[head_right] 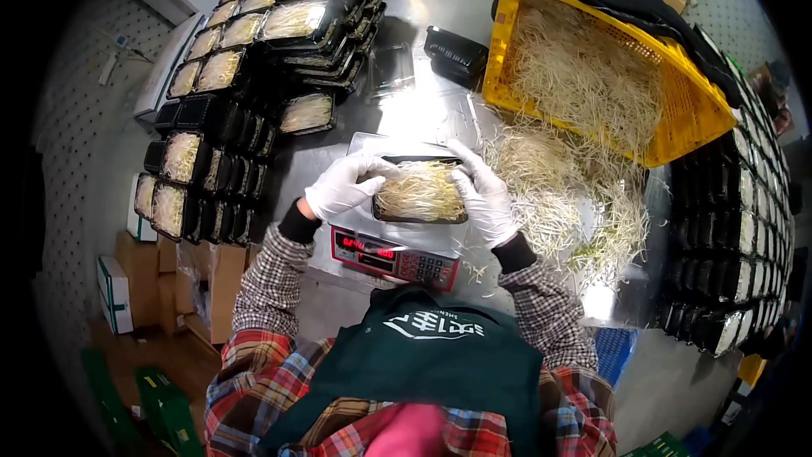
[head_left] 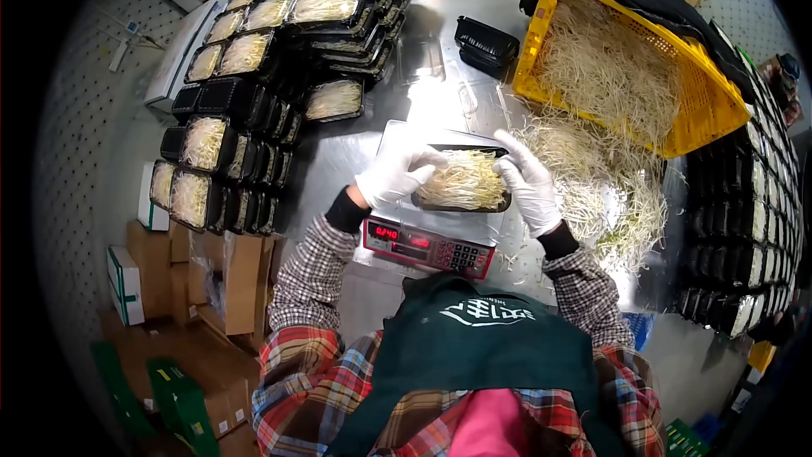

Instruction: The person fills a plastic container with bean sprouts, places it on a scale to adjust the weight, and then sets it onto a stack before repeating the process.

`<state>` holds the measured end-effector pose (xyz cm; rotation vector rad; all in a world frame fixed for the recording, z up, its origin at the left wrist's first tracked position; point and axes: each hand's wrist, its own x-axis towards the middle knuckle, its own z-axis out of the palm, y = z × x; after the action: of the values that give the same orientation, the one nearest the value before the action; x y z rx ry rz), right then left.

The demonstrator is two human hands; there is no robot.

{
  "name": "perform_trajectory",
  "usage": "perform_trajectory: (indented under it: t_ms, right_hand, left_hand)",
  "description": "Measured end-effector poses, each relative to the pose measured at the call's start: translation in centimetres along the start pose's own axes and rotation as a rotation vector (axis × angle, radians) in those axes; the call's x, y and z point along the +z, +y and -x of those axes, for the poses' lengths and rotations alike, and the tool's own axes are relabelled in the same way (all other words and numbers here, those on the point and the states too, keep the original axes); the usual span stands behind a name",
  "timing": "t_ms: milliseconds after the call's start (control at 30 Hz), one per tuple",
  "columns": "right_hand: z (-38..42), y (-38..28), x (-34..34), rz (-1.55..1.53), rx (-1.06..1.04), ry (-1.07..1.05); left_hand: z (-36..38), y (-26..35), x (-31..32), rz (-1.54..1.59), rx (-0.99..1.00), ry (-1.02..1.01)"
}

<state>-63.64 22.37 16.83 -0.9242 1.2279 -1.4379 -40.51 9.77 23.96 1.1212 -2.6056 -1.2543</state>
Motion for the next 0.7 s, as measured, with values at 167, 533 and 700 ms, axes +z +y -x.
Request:
perform_trajectory:
  t_ms: [167, 533, 700]
  right_hand:
    - [-2.3, 5.6, 0.3, 0.172, -0.064, 0.258]
    - [-5.1, 10.0, -1.7, -0.092, 0.304, 0.248]
    - [-5.2, 10.0, -1.9, -0.148, 0.306, 0.25]
  left_hand:
    - [-0.6, -0.4, 7.0, -0.692, 0.141, 0.473]
    - [-3.7, -1.7, 10.9, -0.696, -0.139, 0.236]
    - [-4.0, -0.4, 10.9, -0.701, -0.238, 0.171]
